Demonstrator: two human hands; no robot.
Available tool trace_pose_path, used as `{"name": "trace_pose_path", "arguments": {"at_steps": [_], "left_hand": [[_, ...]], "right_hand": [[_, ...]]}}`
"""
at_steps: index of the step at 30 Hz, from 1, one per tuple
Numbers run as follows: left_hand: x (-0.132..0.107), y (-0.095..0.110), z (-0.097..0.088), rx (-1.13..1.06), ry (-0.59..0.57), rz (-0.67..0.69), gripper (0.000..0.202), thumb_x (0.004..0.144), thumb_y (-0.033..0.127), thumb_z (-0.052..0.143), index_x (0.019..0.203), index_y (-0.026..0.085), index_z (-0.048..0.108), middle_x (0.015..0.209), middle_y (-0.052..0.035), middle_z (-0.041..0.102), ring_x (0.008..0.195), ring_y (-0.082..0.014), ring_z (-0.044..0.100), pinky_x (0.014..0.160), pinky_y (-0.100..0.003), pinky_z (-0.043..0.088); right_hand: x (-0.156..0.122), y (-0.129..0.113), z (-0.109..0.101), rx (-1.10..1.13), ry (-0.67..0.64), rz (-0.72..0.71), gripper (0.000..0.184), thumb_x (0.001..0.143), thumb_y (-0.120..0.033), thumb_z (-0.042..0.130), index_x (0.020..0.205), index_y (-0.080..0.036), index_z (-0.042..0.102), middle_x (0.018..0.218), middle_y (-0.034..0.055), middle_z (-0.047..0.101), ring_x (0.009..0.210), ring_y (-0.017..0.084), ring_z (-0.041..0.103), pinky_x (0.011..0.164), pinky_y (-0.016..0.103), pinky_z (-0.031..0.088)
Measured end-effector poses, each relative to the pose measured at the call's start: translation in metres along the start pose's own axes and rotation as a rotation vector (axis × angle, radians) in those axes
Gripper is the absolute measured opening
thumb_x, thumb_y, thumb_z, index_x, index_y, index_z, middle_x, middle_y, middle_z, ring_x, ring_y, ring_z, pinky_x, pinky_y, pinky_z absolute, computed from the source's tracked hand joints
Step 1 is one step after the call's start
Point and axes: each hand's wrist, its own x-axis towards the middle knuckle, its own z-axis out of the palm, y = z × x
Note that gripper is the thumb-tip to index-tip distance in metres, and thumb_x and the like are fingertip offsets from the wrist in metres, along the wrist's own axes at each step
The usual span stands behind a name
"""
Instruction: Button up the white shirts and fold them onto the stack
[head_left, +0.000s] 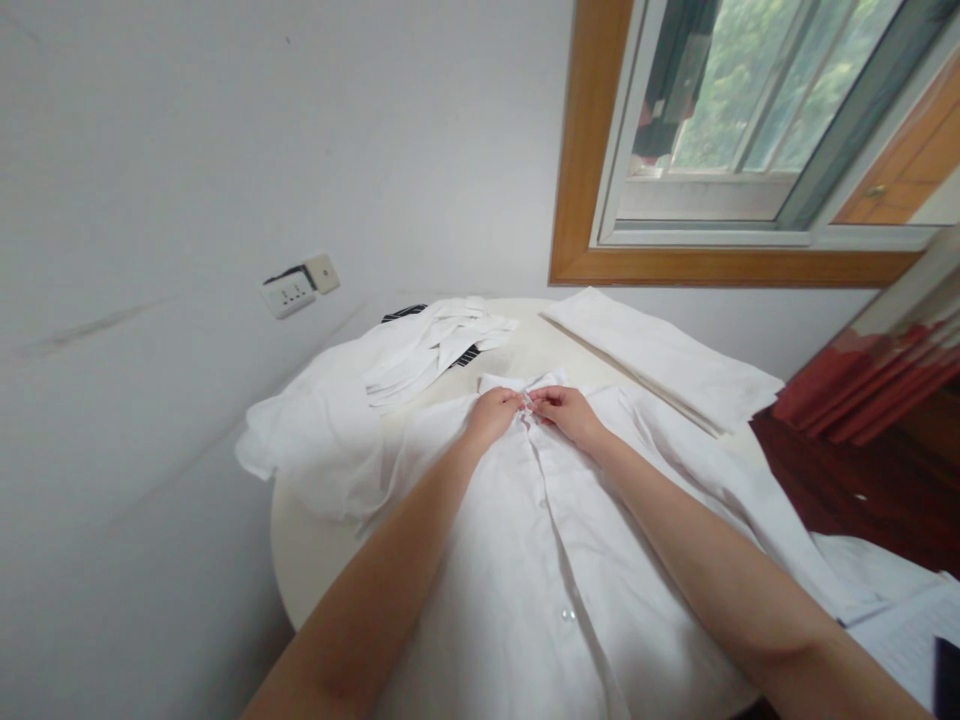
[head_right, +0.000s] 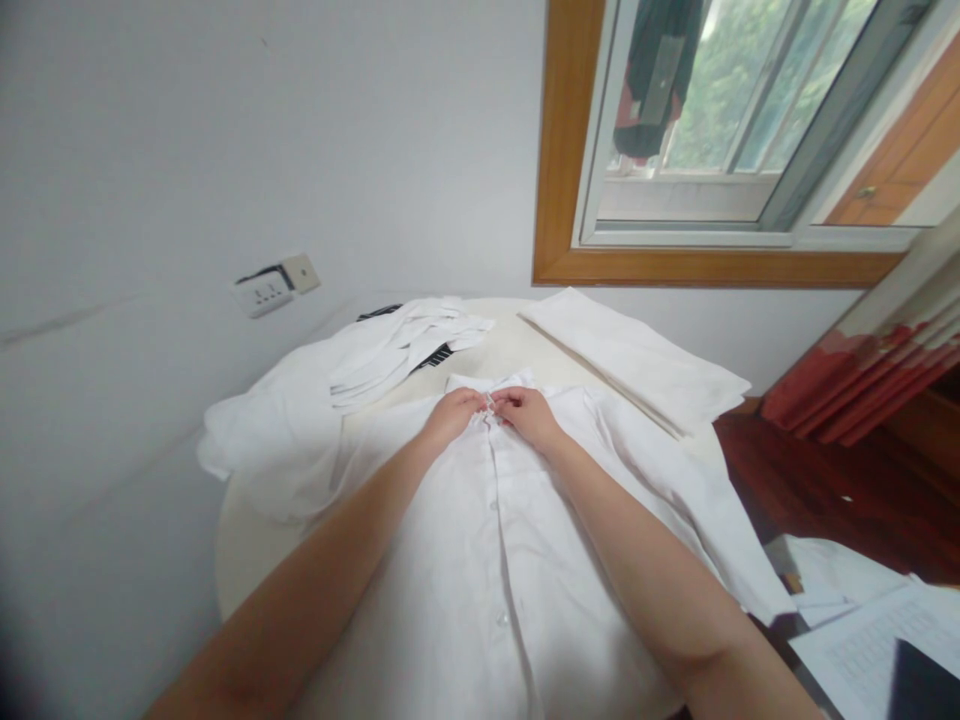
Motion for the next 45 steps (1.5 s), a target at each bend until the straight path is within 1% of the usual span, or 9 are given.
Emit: {"name": "trace_pose_path", "arguments": {"at_steps": [5,9,17,21,26,29,36,40,45], "left_hand": [[-0.003,0.003,0.001,0.199,0.017,0.107,0.03,0.087,0.023,0.043,0.075,0.019,0.07,0.087,-0.0057,0.069,0.091,-0.0189,0.06,0.084,-0.029,0.043],[-0.007,0.005,0.002,0.277,0.025,0.146,0.031,0.089,0.02,0.041,0.079,0.019,0.07,0.091,-0.0062,0.068,0.094,-0.0193,0.059,0.09,-0.032,0.042],[-0.009,0.006,0.003,0.322,0.037,0.16,0.031,0.09,0.02,0.041,0.081,0.021,0.07,0.091,-0.0062,0.066,0.094,-0.0194,0.057,0.091,-0.032,0.041],[-0.009,0.006,0.002,0.346,0.023,0.152,0.031,0.091,0.022,0.041,0.082,0.021,0.071,0.092,-0.0061,0.065,0.095,-0.0193,0.056,0.092,-0.032,0.039],[-0.008,0.004,0.003,0.392,0.025,0.155,0.034,0.094,0.025,0.038,0.084,0.019,0.07,0.09,-0.0065,0.065,0.095,-0.0196,0.055,0.091,-0.032,0.039],[-0.008,0.003,0.005,0.425,0.048,0.162,0.034,0.095,0.025,0.038,0.083,0.019,0.069,0.089,-0.0067,0.064,0.094,-0.0199,0.055,0.09,-0.033,0.039],[-0.008,-0.001,0.009,0.476,0.091,0.193,0.03,0.095,0.021,0.039,0.085,0.018,0.067,0.093,-0.0084,0.063,0.094,-0.0203,0.054,0.09,-0.034,0.039],[-0.009,-0.002,0.009,0.451,0.075,0.252,0.032,0.097,0.027,0.038,0.088,0.017,0.067,0.091,-0.0101,0.064,0.095,-0.0215,0.054,0.092,-0.036,0.038],[-0.01,0.0,0.007,0.439,0.074,0.209,0.028,0.095,0.024,0.041,0.086,0.018,0.067,0.093,-0.0079,0.062,0.094,-0.02,0.055,0.089,-0.034,0.04]], "right_hand": [[0.001,0.002,-0.003,-0.041,-0.01,0.003,0.022,0.075,-0.027,0.062,0.09,-0.016,0.075,0.076,0.0003,0.071,0.062,0.01,0.057,0.059,0.021,0.047],[0.003,0.0,-0.001,0.019,0.014,0.066,0.017,0.072,-0.02,0.063,0.084,-0.017,0.074,0.071,-0.0014,0.069,0.062,0.01,0.058,0.058,0.021,0.051],[0.004,-0.004,0.004,0.145,0.108,0.184,0.009,0.063,-0.01,0.067,0.069,-0.016,0.07,0.063,-0.0007,0.068,0.055,0.011,0.059,0.053,0.021,0.054],[0.004,-0.004,0.002,0.129,0.063,0.172,0.006,0.063,-0.017,0.072,0.069,-0.015,0.072,0.065,-0.0003,0.069,0.055,0.01,0.058,0.055,0.021,0.055],[0.002,-0.004,0.0,0.118,0.035,0.141,0.02,0.06,-0.029,0.079,0.074,-0.015,0.074,0.067,0.0003,0.069,0.058,0.011,0.059,0.054,0.021,0.053],[0.001,-0.004,0.001,0.118,0.051,0.134,0.022,0.059,-0.03,0.079,0.073,-0.015,0.074,0.068,0.0004,0.069,0.057,0.01,0.057,0.051,0.02,0.052],[0.002,-0.008,0.007,0.065,0.091,0.151,0.016,0.062,-0.027,0.077,0.072,-0.016,0.072,0.063,0.0003,0.068,0.053,0.011,0.058,0.046,0.02,0.048],[0.003,-0.01,0.007,0.072,0.087,0.167,0.008,0.066,-0.019,0.071,0.073,-0.015,0.072,0.063,0.0003,0.068,0.054,0.01,0.057,0.048,0.019,0.048],[0.004,-0.009,0.008,0.079,0.073,0.174,0.01,0.066,-0.015,0.069,0.076,-0.014,0.07,0.059,-0.0025,0.064,0.052,0.008,0.055,0.048,0.018,0.046]]}}
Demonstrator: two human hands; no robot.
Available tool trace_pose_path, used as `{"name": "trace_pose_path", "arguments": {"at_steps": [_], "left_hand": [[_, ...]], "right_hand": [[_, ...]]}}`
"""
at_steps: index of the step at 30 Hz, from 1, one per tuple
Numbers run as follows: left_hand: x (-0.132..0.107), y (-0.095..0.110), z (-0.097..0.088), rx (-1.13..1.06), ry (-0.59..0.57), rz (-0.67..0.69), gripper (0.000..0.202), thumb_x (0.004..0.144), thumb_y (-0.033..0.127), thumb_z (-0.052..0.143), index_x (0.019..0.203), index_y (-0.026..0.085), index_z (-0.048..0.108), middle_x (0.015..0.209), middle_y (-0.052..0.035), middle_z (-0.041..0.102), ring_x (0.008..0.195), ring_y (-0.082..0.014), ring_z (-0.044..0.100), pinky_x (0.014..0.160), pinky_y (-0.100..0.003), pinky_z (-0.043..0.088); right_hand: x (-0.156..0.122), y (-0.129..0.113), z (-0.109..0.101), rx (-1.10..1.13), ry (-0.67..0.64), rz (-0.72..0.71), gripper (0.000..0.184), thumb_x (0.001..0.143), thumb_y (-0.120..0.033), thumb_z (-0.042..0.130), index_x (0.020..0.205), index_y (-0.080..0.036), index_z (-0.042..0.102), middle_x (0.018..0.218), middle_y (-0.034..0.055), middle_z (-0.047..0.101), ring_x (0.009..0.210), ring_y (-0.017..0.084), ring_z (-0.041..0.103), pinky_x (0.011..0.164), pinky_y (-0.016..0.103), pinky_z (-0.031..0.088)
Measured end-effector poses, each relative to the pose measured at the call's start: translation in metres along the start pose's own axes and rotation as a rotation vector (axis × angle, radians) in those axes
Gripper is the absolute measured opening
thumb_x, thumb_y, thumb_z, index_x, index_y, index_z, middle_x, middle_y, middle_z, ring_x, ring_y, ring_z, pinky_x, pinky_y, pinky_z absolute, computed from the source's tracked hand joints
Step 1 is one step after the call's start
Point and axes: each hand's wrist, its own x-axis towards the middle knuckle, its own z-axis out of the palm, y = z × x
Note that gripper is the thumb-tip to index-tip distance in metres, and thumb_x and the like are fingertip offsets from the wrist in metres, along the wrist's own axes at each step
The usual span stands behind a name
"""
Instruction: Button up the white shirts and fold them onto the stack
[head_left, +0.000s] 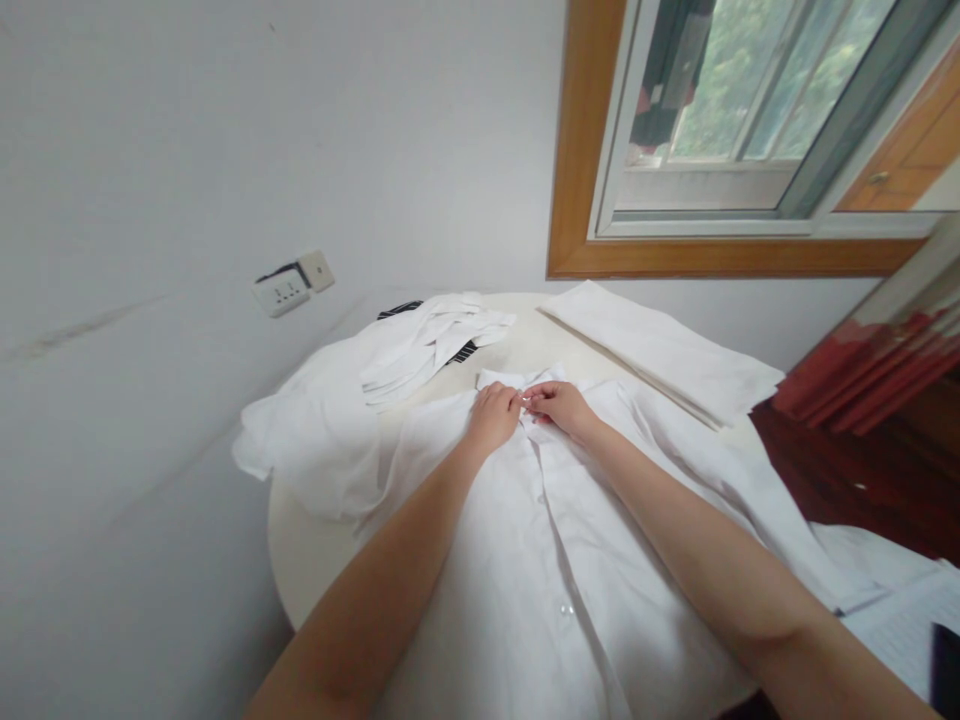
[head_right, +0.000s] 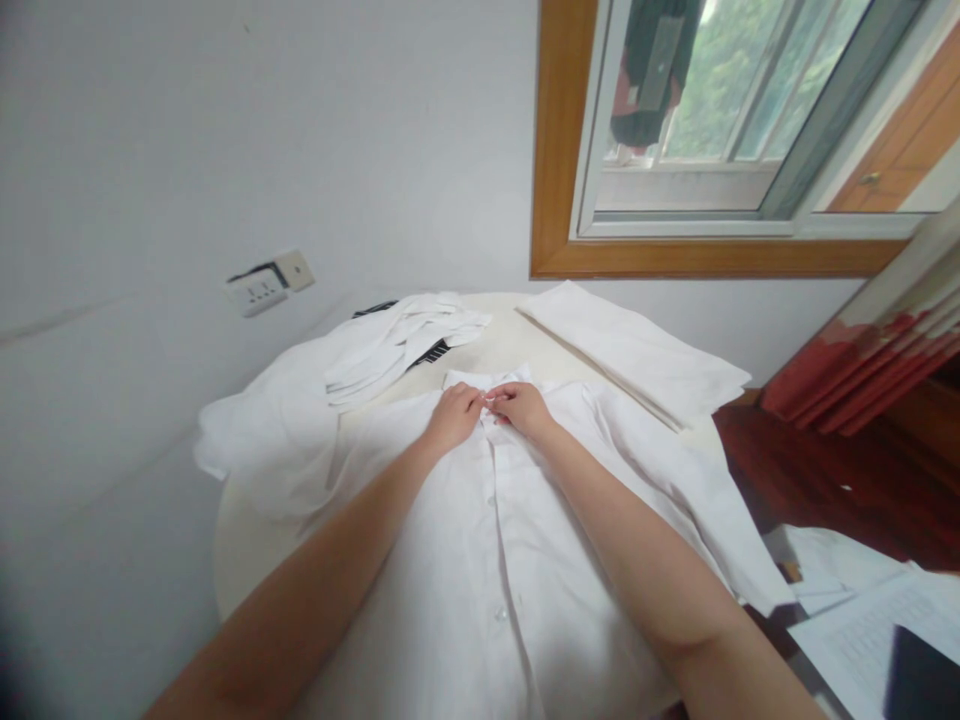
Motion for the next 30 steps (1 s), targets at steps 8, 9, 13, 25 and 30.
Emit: {"name": "trace_pose_path", "arguments": {"at_steps": [8,9,13,25,30], "left_hand": [[-0.001,0.002,-0.001,-0.068,0.065,-0.008,0.029,0.094,0.024,0.041,0.084,0.018,0.067,0.088,-0.0077,0.061,0.094,-0.0199,0.055,0.088,-0.033,0.042],[-0.001,0.002,-0.001,-0.069,0.072,-0.011,0.028,0.094,0.024,0.042,0.084,0.018,0.067,0.088,-0.0076,0.061,0.094,-0.0197,0.055,0.088,-0.032,0.042],[-0.001,0.003,-0.001,-0.079,0.079,-0.034,0.028,0.093,0.024,0.043,0.083,0.018,0.069,0.087,-0.0076,0.062,0.093,-0.0192,0.057,0.088,-0.031,0.043],[0.004,-0.001,-0.002,-0.194,0.037,-0.067,0.027,0.085,0.02,0.046,0.069,0.018,0.068,0.078,-0.004,0.064,0.088,-0.0166,0.057,0.081,-0.026,0.043],[0.007,-0.005,-0.004,-0.24,-0.002,-0.049,0.03,0.085,0.024,0.047,0.062,0.018,0.064,0.07,-0.0021,0.06,0.081,-0.0159,0.055,0.076,-0.025,0.043]], "right_hand": [[0.006,0.012,-0.002,-0.061,-0.034,-0.069,0.019,0.069,-0.02,0.072,0.086,-0.016,0.064,0.06,-0.0045,0.061,0.05,0.008,0.056,0.047,0.017,0.046],[0.007,0.013,-0.002,-0.067,-0.035,-0.074,0.02,0.069,-0.021,0.072,0.087,-0.016,0.064,0.06,-0.0041,0.062,0.05,0.008,0.056,0.048,0.018,0.047],[0.006,0.011,-0.002,-0.081,-0.017,-0.062,0.018,0.071,-0.021,0.072,0.086,-0.017,0.065,0.061,-0.003,0.063,0.052,0.009,0.058,0.048,0.018,0.05],[0.005,0.01,-0.001,-0.166,0.012,-0.061,0.01,0.074,-0.015,0.066,0.081,-0.018,0.06,0.059,-0.0031,0.063,0.053,0.011,0.061,0.046,0.018,0.048],[0.007,0.013,-0.001,-0.211,0.029,-0.08,0.011,0.073,-0.015,0.066,0.081,-0.018,0.059,0.06,-0.0029,0.064,0.052,0.011,0.062,0.047,0.019,0.047]]}}
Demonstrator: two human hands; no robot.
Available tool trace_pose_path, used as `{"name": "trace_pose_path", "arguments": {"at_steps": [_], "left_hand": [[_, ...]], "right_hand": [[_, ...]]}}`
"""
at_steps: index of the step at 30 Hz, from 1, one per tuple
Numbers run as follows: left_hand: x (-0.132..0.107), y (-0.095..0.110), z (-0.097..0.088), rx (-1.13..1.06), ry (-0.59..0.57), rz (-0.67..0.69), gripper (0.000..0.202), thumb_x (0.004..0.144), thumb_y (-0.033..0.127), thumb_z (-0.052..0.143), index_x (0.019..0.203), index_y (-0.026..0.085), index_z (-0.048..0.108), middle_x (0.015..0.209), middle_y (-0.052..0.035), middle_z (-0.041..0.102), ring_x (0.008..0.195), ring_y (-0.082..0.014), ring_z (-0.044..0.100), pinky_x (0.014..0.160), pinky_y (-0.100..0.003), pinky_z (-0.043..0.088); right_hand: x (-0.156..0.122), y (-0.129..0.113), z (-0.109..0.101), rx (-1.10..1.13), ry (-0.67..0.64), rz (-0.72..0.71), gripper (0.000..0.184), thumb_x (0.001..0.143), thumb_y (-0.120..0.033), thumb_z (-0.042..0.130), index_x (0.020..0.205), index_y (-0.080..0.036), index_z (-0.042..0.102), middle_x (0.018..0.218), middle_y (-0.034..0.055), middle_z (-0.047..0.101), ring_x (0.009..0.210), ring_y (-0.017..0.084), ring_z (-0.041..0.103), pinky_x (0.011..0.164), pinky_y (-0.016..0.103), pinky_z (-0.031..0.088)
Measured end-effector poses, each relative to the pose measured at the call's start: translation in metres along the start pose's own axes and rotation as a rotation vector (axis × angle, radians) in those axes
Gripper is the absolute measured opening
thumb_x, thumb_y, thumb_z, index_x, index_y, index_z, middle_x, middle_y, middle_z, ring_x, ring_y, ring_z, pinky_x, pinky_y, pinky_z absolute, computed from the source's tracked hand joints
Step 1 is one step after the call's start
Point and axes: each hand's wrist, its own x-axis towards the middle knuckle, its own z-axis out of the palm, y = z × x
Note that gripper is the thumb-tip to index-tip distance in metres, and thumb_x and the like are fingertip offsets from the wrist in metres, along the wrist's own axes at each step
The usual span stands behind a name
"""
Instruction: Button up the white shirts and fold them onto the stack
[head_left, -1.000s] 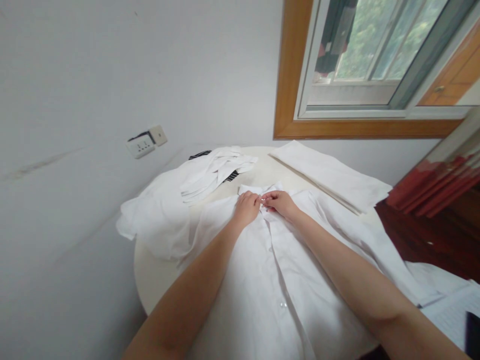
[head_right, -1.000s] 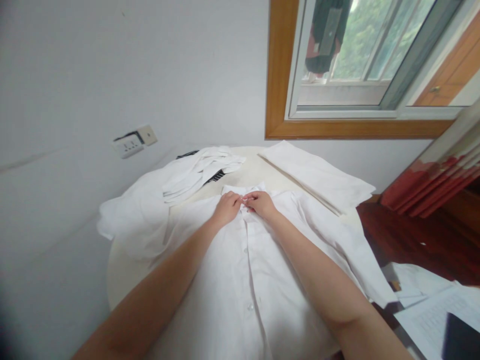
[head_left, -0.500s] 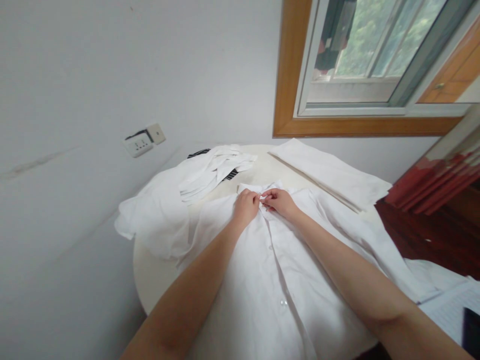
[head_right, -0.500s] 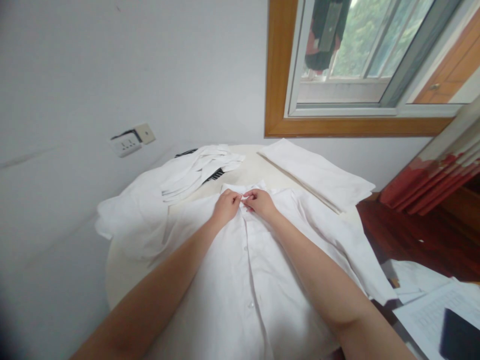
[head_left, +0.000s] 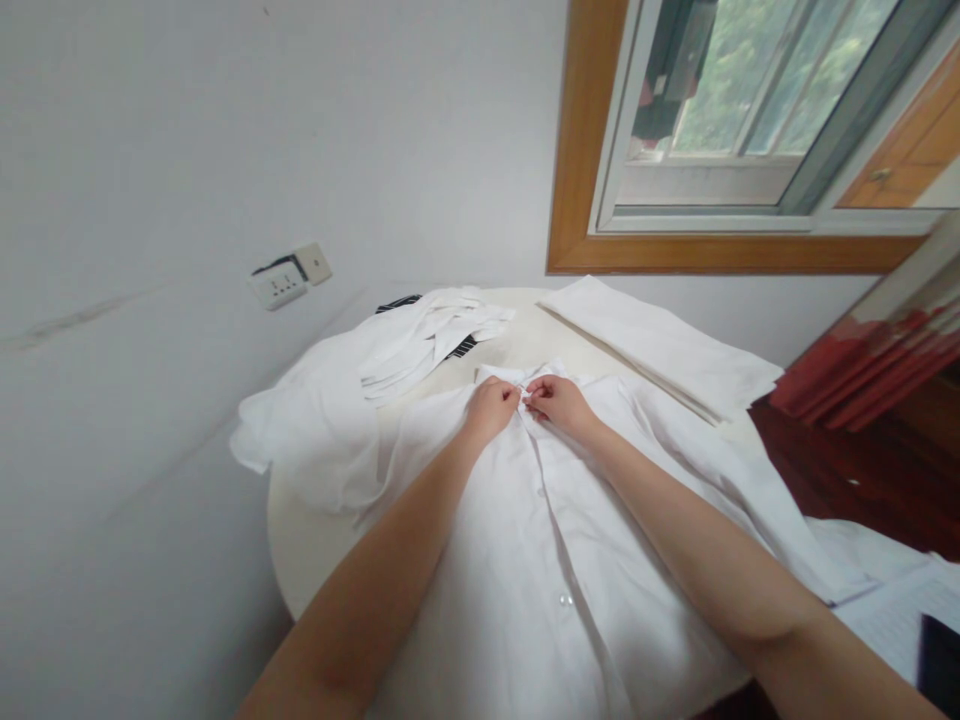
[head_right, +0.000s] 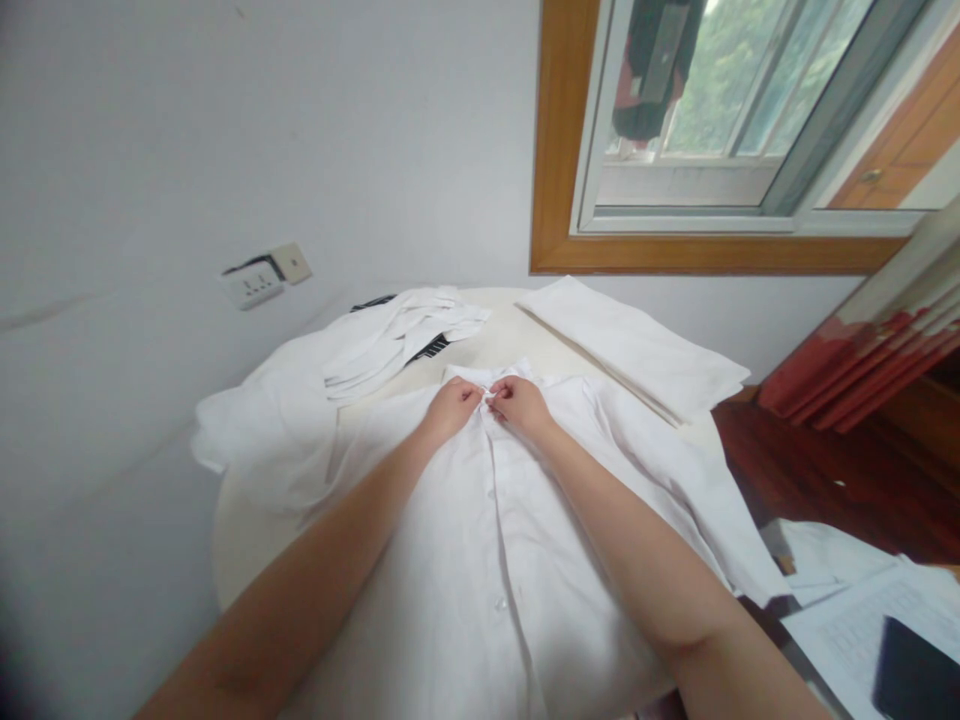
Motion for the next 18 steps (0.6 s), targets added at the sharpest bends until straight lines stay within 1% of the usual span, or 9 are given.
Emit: {"name": "trace_pose_path", "arguments": {"at_steps": [5,8,10,15,18], "left_hand": [[0.0029,-0.007,-0.0001,-0.1,-0.046,-0.002,0.028,0.083,0.026,0.047,0.064,0.016,0.066,0.071,-0.0013,0.061,0.078,-0.0153,0.056,0.072,-0.025,0.043],[0.0038,-0.0102,0.0018,-0.144,-0.071,-0.03,0.023,0.08,0.027,0.051,0.066,0.016,0.066,0.066,0.0006,0.06,0.073,-0.0148,0.056,0.069,-0.024,0.043],[0.0038,-0.0105,0.0025,-0.148,-0.072,-0.041,0.02,0.078,0.027,0.053,0.067,0.016,0.066,0.067,0.0008,0.06,0.073,-0.0148,0.057,0.069,-0.024,0.043],[0.0002,-0.0052,0.0014,-0.085,-0.019,-0.026,0.013,0.079,0.025,0.057,0.077,0.016,0.067,0.083,-0.0026,0.063,0.079,-0.0146,0.058,0.075,-0.025,0.046],[-0.004,-0.001,0.0006,-0.01,0.048,-0.003,0.011,0.081,0.02,0.056,0.083,0.016,0.066,0.087,-0.0046,0.061,0.082,-0.0148,0.058,0.08,-0.026,0.047]], "right_hand": [[-0.0019,-0.0014,-0.0013,0.089,0.016,0.058,0.013,0.069,-0.018,0.073,0.074,-0.019,0.06,0.062,-0.0003,0.068,0.055,0.013,0.064,0.05,0.021,0.051],[-0.0044,-0.0037,-0.0024,0.106,0.022,0.056,0.013,0.068,-0.02,0.075,0.07,-0.018,0.062,0.062,0.0006,0.068,0.055,0.013,0.063,0.051,0.022,0.052],[-0.0059,-0.0049,-0.0033,0.11,0.008,0.047,0.012,0.069,-0.02,0.074,0.07,-0.017,0.063,0.063,0.0006,0.068,0.054,0.012,0.062,0.051,0.021,0.051],[-0.007,-0.0057,-0.0048,0.128,-0.019,0.045,0.008,0.07,-0.018,0.072,0.073,-0.016,0.065,0.062,-0.0007,0.068,0.055,0.01,0.061,0.051,0.019,0.051],[-0.0071,-0.006,-0.0057,0.131,-0.058,0.025,0.006,0.073,-0.017,0.07,0.078,-0.015,0.069,0.061,-0.0017,0.067,0.055,0.009,0.06,0.051,0.018,0.051]]}}
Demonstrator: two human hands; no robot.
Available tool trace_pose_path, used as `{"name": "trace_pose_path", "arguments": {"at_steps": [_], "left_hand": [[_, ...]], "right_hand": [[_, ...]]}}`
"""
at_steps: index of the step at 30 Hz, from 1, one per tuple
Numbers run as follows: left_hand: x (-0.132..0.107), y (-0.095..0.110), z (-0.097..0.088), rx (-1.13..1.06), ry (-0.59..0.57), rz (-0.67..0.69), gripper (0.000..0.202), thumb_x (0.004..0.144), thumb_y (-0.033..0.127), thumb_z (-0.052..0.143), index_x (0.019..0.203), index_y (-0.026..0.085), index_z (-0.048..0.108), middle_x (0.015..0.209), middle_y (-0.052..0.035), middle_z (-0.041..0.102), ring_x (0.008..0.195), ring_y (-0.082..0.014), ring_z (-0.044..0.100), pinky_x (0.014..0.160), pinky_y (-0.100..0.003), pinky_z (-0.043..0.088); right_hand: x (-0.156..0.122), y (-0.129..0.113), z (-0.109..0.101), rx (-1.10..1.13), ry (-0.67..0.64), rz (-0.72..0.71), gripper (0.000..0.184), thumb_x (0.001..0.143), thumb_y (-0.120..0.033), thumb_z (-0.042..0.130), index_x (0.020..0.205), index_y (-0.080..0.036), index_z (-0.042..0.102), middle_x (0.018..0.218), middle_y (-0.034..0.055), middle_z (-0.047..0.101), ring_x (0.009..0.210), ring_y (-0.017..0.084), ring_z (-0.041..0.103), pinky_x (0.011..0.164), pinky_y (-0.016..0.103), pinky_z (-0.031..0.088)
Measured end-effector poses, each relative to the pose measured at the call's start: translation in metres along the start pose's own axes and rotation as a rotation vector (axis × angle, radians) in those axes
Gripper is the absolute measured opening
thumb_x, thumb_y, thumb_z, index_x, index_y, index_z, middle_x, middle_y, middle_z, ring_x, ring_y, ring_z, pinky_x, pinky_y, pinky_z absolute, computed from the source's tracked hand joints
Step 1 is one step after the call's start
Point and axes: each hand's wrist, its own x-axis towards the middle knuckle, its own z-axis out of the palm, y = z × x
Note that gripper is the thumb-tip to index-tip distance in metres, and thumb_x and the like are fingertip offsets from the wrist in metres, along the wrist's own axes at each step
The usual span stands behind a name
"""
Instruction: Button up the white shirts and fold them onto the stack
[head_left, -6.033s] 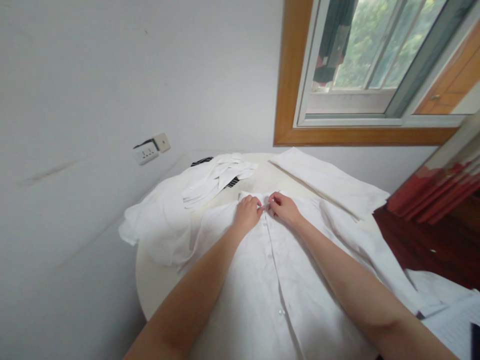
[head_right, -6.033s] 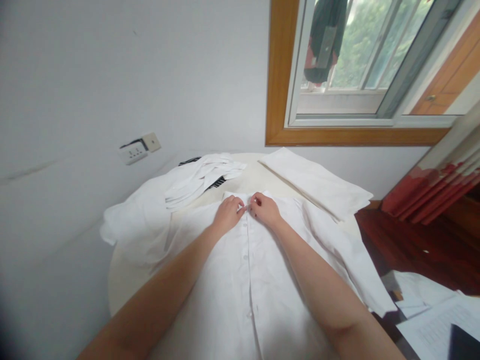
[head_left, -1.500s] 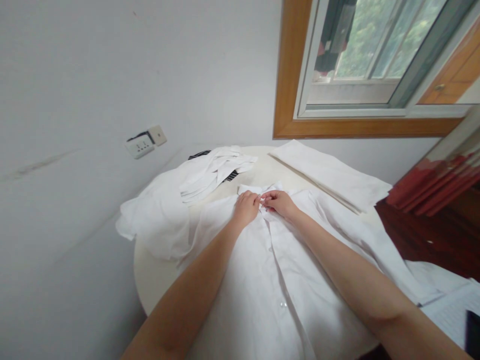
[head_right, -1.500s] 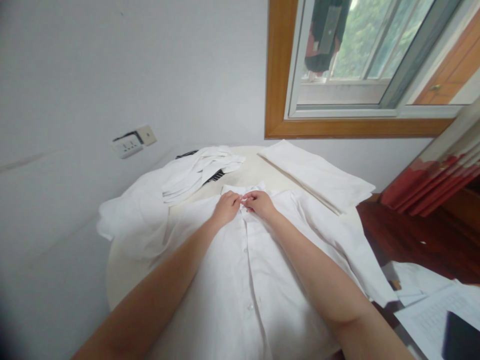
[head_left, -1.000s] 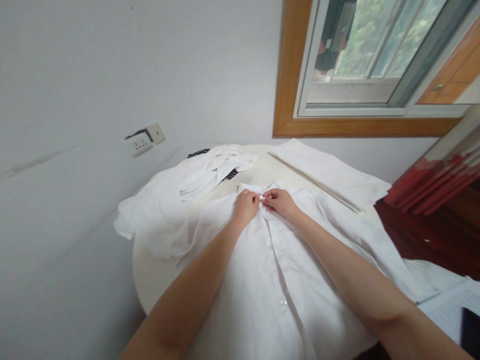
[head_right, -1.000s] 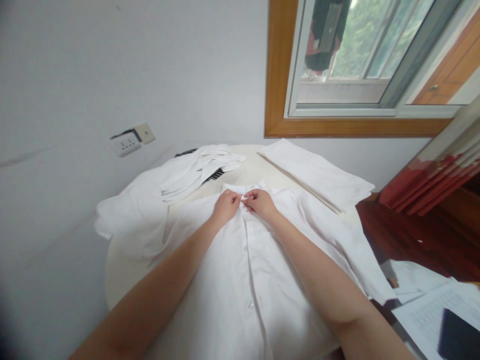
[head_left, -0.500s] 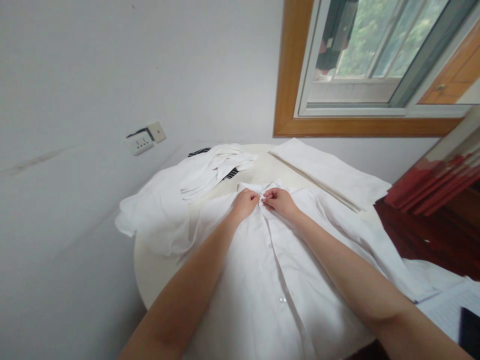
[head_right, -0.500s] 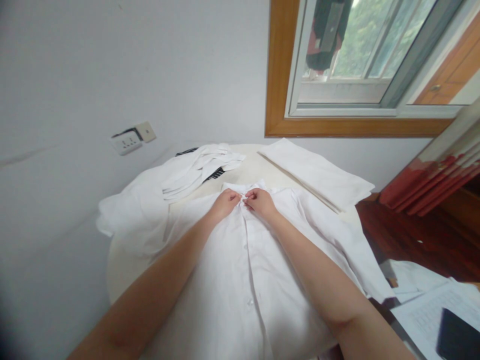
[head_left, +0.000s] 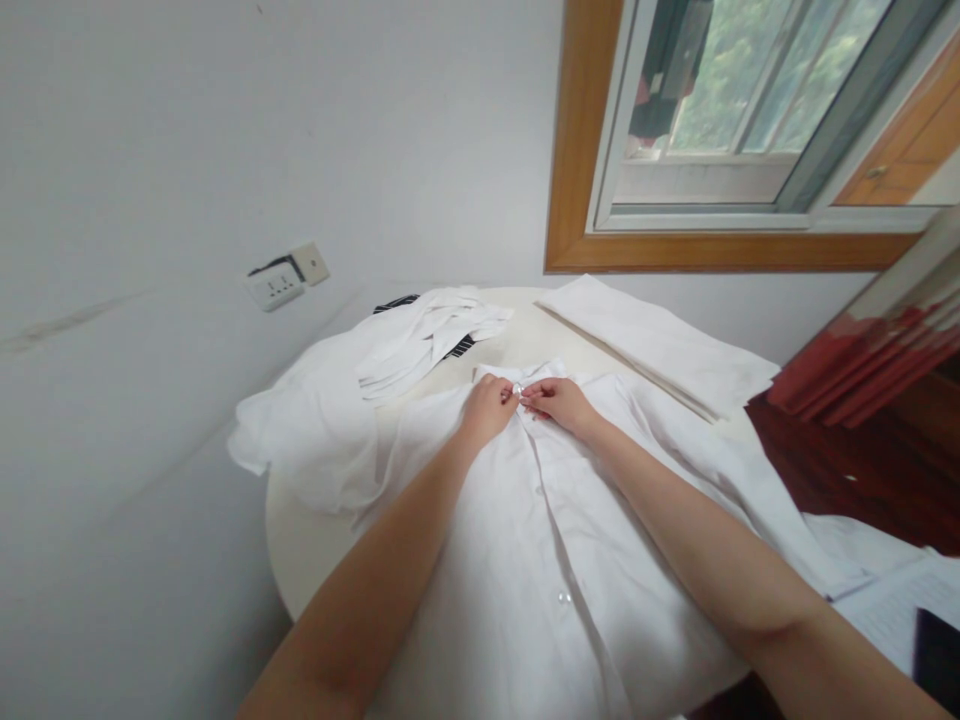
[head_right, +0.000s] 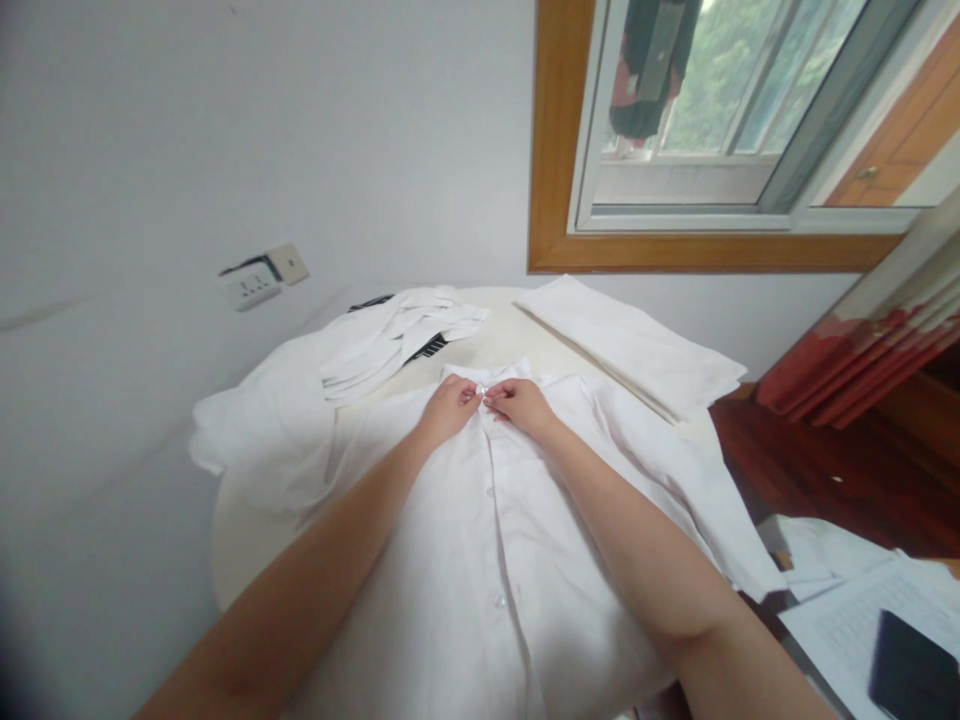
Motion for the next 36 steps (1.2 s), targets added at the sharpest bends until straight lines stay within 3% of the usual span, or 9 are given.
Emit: {"name": "trace_pose_path", "arguments": {"at_steps": [4,11,18,26,29,32,36], "left_hand": [[-0.003,0.003,0.0,-0.005,0.034,0.007,0.011,0.081,0.019,0.057,0.087,0.018,0.065,0.09,-0.0055,0.06,0.081,-0.0152,0.058,0.079,-0.027,0.048],[-0.004,0.0,0.003,-0.027,0.054,0.025,0.009,0.081,0.02,0.059,0.088,0.02,0.065,0.088,-0.0026,0.058,0.073,-0.013,0.057,0.075,-0.026,0.049],[-0.004,0.0,0.002,-0.042,0.042,0.031,0.009,0.079,0.018,0.061,0.088,0.021,0.064,0.09,-0.002,0.058,0.073,-0.0125,0.058,0.074,-0.026,0.05],[-0.007,0.004,0.0,0.006,0.113,0.065,0.007,0.083,0.016,0.06,0.089,0.019,0.059,0.091,-0.0044,0.058,0.081,-0.0155,0.058,0.078,-0.028,0.049],[-0.006,0.0,-0.004,0.025,0.155,0.053,0.01,0.084,0.016,0.058,0.093,0.02,0.057,0.092,-0.0042,0.058,0.082,-0.0156,0.058,0.079,-0.029,0.049],[-0.003,-0.007,-0.007,0.059,0.168,0.052,0.011,0.084,0.016,0.058,0.093,0.02,0.055,0.091,-0.0038,0.057,0.082,-0.0163,0.057,0.08,-0.029,0.048],[0.001,-0.012,-0.003,0.158,0.117,0.097,0.002,0.086,0.018,0.055,0.088,0.02,0.056,0.088,-0.0051,0.058,0.086,-0.0185,0.057,0.083,-0.032,0.047]], "right_hand": [[0.0,-0.001,-0.001,-0.002,-0.031,-0.002,0.005,0.077,-0.015,0.066,0.078,-0.014,0.07,0.06,-0.0012,0.066,0.051,0.008,0.058,0.05,0.017,0.051],[0.002,-0.001,0.0,0.136,0.066,0.057,0.006,0.075,-0.013,0.067,0.074,-0.016,0.062,0.06,-0.0013,0.065,0.054,0.011,0.064,0.05,0.02,0.055],[0.002,0.0,0.001,-0.012,0.062,0.018,0.006,0.076,-0.015,0.066,0.081,-0.017,0.062,0.054,-0.0043,0.061,0.048,0.01,0.058,0.047,0.019,0.051],[0.0,-0.001,0.002,-0.11,0.046,-0.026,0.007,0.078,-0.016,0.059,0.085,-0.017,0.06,0.057,-0.0049,0.058,0.048,0.009,0.057,0.045,0.018,0.046],[-0.003,-0.007,-0.006,-0.263,0.14,-0.052,0.015,0.081,-0.018,0.052,0.093,-0.016,0.062,0.064,-0.0026,0.062,0.045,0.009,0.055,0.045,0.02,0.043],[-0.006,-0.015,-0.018,-0.599,0.269,-0.093,0.018,0.081,-0.018,0.052,0.093,-0.017,0.066,0.078,0.0024,0.068,0.055,0.01,0.059,0.054,0.022,0.043],[-0.013,-0.017,-0.021,-0.974,0.247,-0.036,0.018,0.084,-0.028,0.056,0.095,-0.019,0.066,0.092,0.0068,0.07,0.08,0.018,0.064,0.066,0.025,0.043]]}}
